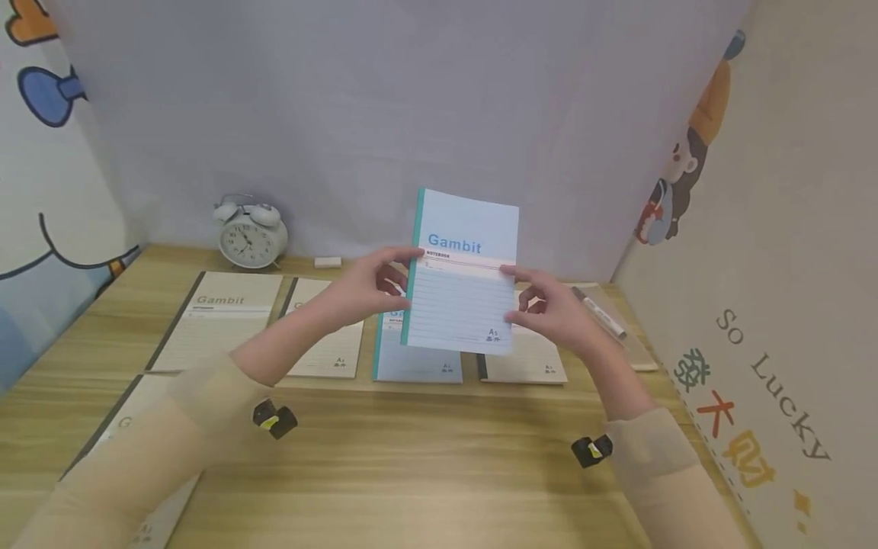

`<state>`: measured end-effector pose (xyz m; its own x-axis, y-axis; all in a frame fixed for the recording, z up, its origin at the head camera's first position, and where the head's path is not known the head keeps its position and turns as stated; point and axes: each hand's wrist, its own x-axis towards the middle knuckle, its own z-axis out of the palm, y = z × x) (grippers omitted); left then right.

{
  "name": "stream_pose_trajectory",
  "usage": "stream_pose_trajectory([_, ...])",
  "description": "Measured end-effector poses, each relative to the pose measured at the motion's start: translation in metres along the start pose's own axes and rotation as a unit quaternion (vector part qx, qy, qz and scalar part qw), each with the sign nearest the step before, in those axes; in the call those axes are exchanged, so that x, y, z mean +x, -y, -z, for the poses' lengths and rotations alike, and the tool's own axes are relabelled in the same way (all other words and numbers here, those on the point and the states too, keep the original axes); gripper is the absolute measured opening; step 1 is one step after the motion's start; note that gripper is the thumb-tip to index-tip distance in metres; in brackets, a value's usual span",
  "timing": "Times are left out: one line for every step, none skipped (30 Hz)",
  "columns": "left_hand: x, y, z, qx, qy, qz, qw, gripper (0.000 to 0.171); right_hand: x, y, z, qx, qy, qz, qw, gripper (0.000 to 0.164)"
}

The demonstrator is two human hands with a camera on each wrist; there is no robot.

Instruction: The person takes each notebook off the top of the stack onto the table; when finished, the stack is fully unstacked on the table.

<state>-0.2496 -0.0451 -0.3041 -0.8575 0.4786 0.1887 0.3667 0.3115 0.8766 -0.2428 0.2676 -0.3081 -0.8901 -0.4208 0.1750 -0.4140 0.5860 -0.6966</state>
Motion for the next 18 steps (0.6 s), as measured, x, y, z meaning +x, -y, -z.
stream_pose_trajectory([-0.004,0.0,0.004,0.005,0.002,-0.002,1.0,0.066,0.0,0.004,-0.002,-0.003,0.004,0.009,1.0,0.067])
stream_pose_trajectory([-0.009,0.001,0.008,0.009,0.006,-0.003,0.9999,0.065,0.0,0.007,-0.004,-0.008,0.008,0.019,1.0,0.067])
stream_pose_trajectory([-0.013,0.001,0.012,0.015,0.008,-0.005,0.9999,0.064,0.001,0.011,-0.006,-0.003,0.014,0.029,0.999,0.067])
stream_pose_trajectory([-0.017,0.002,0.016,0.02,0.01,-0.008,0.9997,0.063,0.002,0.014,-0.009,-0.008,0.02,0.039,0.999,0.067])
stream_pose_trajectory([-0.022,0.003,0.02,0.027,0.011,-0.009,0.9995,0.063,0.002,0.017,-0.011,-0.012,0.024,0.047,0.999,0.067])
stream_pose_trajectory([-0.027,0.005,0.024,0.035,0.01,-0.008,0.9993,0.063,0.003,0.02,-0.014,-0.016,0.029,0.053,0.998,0.067])
stream_pose_trajectory([-0.031,0.007,0.027,0.042,0.01,-0.011,0.999,0.063,0.004,0.022,-0.018,-0.021,0.031,0.06,0.997,0.067])
stream_pose_trajectory([-0.035,0.008,0.031,0.054,0.008,-0.013,0.9984,0.063,0.005,0.024,-0.022,-0.026,0.031,0.068,0.997,0.068])
stream_pose_trajectory([-0.04,0.01,0.034,0.067,0.005,-0.015,0.9976,0.063,0.006,0.027,-0.027,-0.031,0.03,0.073,0.996,0.068])
stream_pose_trajectory([-0.043,0.012,0.036,0.079,0.002,-0.018,0.9967,0.063,0.006,0.029,-0.032,-0.04,0.028,0.075,0.996,0.067])
stream_pose_trajectory([-0.047,0.014,0.039,0.091,-0.001,-0.021,0.9957,0.063,0.006,0.032,-0.037,-0.042,0.027,0.076,0.996,0.067])
stream_pose_trajectory([-0.051,0.015,0.04,0.104,-0.003,-0.022,0.9943,0.063,0.006,0.034,-0.042,-0.046,0.025,0.079,0.996,0.067])
stream_pose_trajectory([-0.056,0.017,0.042,0.114,-0.005,-0.021,0.9933,0.063,0.006,0.037,-0.047,-0.051,0.025,0.079,0.995,0.066])
stream_pose_trajectory([-0.06,0.019,0.044,0.124,-0.005,-0.018,0.9922,0.063,0.006,0.04,-0.052,-0.054,0.028,0.08,0.995,0.066])
stream_pose_trajectory([-0.064,0.021,0.045,0.132,-0.005,-0.013,0.9912,0.063,0.005,0.042,-0.057,-0.057,0.032,0.084,0.994,0.064])
stream_pose_trajectory([-0.069,0.024,0.046,0.138,-0.003,-0.009,0.9904,0.063,0.005,0.044,-0.061,-0.055,0.039,0.088,0.994,0.064])
stream_pose_trajectory([-0.074,0.027,0.048,0.142,0.001,-0.004,0.9899,0.063,0.004,0.046,-0.066,-0.049,0.046,0.092,0.993,0.063])
stream_pose_trajectory([-0.08,0.03,0.049,0.145,0.005,0.004,0.9894,0.063,0.004,0.048,-0.07,-0.048,0.053,0.096,0.993,0.062])
